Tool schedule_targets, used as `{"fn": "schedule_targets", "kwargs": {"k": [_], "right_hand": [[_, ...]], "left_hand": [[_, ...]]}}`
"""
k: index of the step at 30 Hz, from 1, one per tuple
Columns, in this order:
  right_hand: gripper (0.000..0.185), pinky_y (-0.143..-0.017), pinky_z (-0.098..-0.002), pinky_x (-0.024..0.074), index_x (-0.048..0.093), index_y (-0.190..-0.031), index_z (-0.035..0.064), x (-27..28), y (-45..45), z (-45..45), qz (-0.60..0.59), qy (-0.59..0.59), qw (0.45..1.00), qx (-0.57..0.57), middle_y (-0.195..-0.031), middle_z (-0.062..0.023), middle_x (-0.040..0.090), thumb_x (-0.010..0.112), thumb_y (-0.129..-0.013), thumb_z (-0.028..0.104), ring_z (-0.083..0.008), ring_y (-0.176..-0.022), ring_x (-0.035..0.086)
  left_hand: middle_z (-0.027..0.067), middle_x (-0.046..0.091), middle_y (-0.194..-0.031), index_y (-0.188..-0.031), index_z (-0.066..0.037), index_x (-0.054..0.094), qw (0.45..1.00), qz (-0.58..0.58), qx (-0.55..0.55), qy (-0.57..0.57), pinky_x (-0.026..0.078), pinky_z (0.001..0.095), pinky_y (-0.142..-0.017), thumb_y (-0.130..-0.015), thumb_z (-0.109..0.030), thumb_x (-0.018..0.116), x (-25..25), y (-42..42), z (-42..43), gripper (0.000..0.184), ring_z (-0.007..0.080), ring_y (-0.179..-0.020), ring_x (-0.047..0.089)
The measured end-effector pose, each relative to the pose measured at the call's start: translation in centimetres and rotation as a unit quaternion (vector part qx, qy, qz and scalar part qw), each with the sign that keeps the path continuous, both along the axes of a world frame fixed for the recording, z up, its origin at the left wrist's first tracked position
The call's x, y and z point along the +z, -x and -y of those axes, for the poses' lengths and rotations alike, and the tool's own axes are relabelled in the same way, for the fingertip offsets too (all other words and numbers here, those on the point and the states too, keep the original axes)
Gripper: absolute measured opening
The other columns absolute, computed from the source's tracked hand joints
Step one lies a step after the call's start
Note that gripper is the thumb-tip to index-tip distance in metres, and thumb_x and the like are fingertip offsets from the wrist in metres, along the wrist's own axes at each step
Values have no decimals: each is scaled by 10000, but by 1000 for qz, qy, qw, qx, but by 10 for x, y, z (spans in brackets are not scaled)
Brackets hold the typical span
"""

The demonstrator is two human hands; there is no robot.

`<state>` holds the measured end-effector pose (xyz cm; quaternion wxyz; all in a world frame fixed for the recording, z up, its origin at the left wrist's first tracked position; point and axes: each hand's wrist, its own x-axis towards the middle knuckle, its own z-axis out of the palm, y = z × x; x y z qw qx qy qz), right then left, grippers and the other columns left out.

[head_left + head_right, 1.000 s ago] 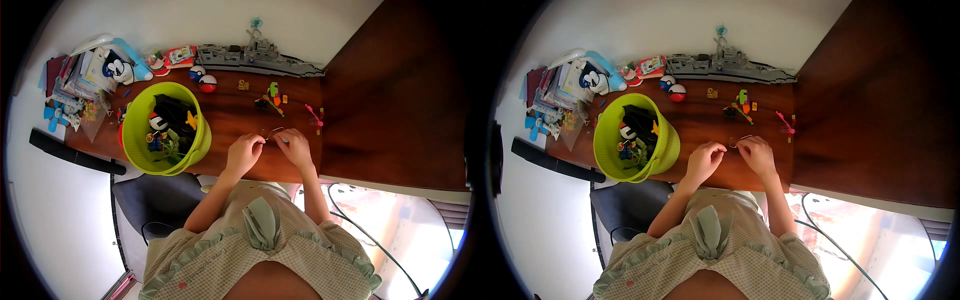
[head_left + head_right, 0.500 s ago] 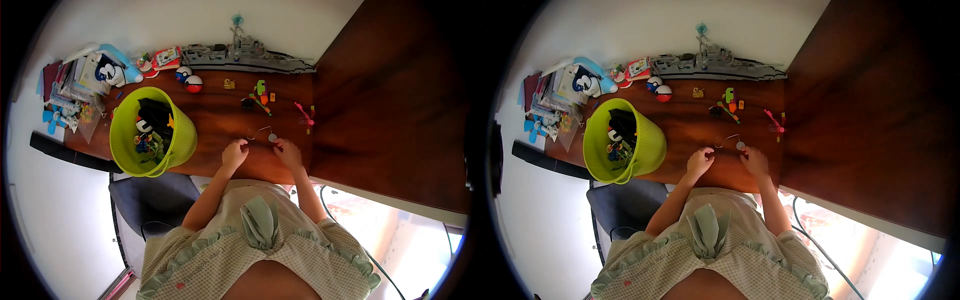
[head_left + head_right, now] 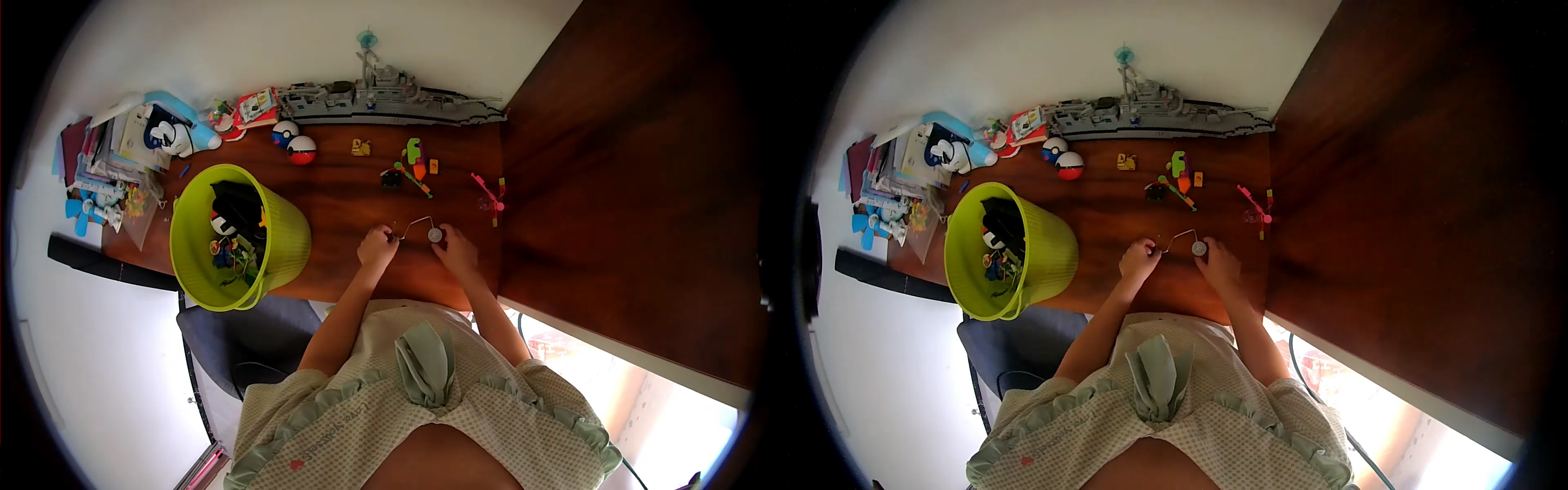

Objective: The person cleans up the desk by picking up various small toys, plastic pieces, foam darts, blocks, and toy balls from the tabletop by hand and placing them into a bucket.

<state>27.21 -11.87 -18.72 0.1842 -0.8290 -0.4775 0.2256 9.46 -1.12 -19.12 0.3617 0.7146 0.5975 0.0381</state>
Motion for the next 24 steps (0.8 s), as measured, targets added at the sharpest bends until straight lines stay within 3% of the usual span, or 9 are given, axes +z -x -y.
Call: {"fn": "schedule_targets", "kwargs": {"k": [3, 10, 14, 18, 21, 24], "right_hand": [[444, -738, -434, 510, 522, -1169, 154, 7, 3, -7, 13, 29, 999, -2, -1092, -96, 610, 678, -775, 285, -327, -938, 611], [377, -741, -459, 505, 525, -1061, 129, -26, 3, -8, -19, -35, 999, -28, -1073, -115, 573, 703, -752, 252, -360, -920, 600], [388, -741, -455, 505, 527, -1034, 119, -14, 7, -8, -7, -17, 999, -38, -1027, -117, 549, 721, -721, 242, -366, -890, 598], [397, -741, -453, 503, 544, -1018, 109, -12, 10, -3, -7, -24, 999, -42, -988, -117, 556, 725, -689, 235, -362, -873, 600], [394, -721, -425, 511, 580, -1015, 108, -15, 14, 2, -23, -69, 995, -68, -946, -120, 562, 727, -664, 208, -336, -835, 609], [369, -678, -349, 516, 618, -1030, 85, -21, 14, 6, -55, -161, 983, -66, -888, -95, 605, 729, -693, 188, -242, -768, 627]], "left_hand": [[75, 673, -890, -935, -134, 655, 1000, -8, -2, 10, 521, 433, -734, -774, -314, 675, -3, -6, -6, 242, 315, -867, 645], [124, 680, -830, -902, -116, 660, 1000, -18, 7, -17, 523, 456, -718, -772, -303, 679, -22, -14, -10, 229, 339, -817, 650], [142, 680, -795, -914, -53, 638, 992, 108, 25, 60, 539, 396, -656, -810, -232, 661, -41, -7, -13, 208, 288, -726, 675], [145, 680, -777, -980, 20, 600, 945, 260, 68, 185, 539, 300, -562, -888, -170, 604, -32, -3, -9, 211, 196, -630, 678], [131, 674, -779, -1028, 39, 581, 915, 317, 83, 233, 538, 267, -530, -919, -163, 577, -25, 1, -4, 229, 171, -619, 673], [121, 664, -790, -1036, 39, 580, 896, 368, 93, 232, 545, 263, -534, -925, -163, 574, -15, 7, -1, 230, 175, -631, 672]]}}
